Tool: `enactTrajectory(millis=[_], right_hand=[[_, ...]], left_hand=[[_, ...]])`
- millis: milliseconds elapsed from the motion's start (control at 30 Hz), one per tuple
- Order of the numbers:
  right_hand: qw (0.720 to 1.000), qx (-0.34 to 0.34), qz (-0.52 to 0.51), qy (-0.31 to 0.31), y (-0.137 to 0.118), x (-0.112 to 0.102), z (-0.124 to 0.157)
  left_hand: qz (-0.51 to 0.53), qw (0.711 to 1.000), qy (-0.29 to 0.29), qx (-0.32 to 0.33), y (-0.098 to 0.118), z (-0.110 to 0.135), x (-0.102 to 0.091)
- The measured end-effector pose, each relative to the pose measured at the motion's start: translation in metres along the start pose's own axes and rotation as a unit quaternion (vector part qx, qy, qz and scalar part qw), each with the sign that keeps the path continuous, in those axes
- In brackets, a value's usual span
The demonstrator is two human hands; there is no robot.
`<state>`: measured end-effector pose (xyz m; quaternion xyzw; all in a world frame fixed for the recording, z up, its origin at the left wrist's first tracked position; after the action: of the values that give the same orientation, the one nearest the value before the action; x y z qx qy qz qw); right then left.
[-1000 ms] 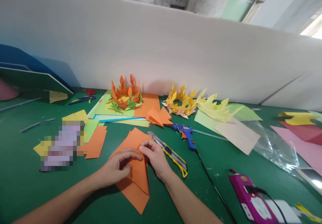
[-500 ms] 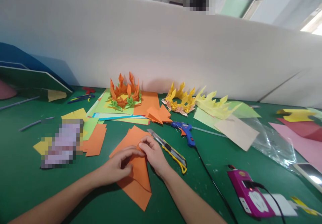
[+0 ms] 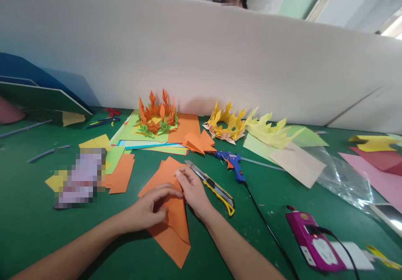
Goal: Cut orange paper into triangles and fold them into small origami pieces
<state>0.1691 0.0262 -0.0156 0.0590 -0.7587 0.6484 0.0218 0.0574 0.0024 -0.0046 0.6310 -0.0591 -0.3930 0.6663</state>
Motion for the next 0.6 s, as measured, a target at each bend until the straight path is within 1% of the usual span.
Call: enactTrajectory(millis=[67, 133, 233, 467, 600], right_hand=[[1.000, 0.015, -0.023, -0.002, 0.0027, -0.0007, 0.0001], [0.998, 0.029, -0.051, -0.010, 0.0047, -0.0003, -0.0001], [0.996, 0.032, -0.075, -0.025, 0.0043, 0.0009, -0.0009], [0.996, 0.049, -0.062, -0.033, 0.0059, 0.0015, 0.0000], [0.997, 0.048, -0.057, -0.026, 0.0065, 0.0009, 0.0002]], left_hand=[[0.008, 1.000, 0.018, 0.001, 0.0002, -0.0001, -0.0013], [0.019, 0.999, 0.048, 0.003, -0.0002, -0.0003, -0.0044], [0.016, 0.997, 0.074, 0.011, -0.0014, -0.0001, -0.0062], [-0.006, 0.998, 0.064, 0.014, -0.0024, 0.0017, -0.0021], [-0.023, 0.998, 0.061, 0.000, -0.0032, 0.0009, -0.0024]])
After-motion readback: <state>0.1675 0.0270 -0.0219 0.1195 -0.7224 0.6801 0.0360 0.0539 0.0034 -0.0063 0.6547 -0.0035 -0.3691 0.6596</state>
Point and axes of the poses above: each hand's wrist, its own z-axis away from the middle knuckle, its own x-axis out of the palm, y = z × x, the point moved 6 cm from there along -z, towards the middle knuckle, and after that the axes turned 12 degrees about -x, right-handed, at the moved point
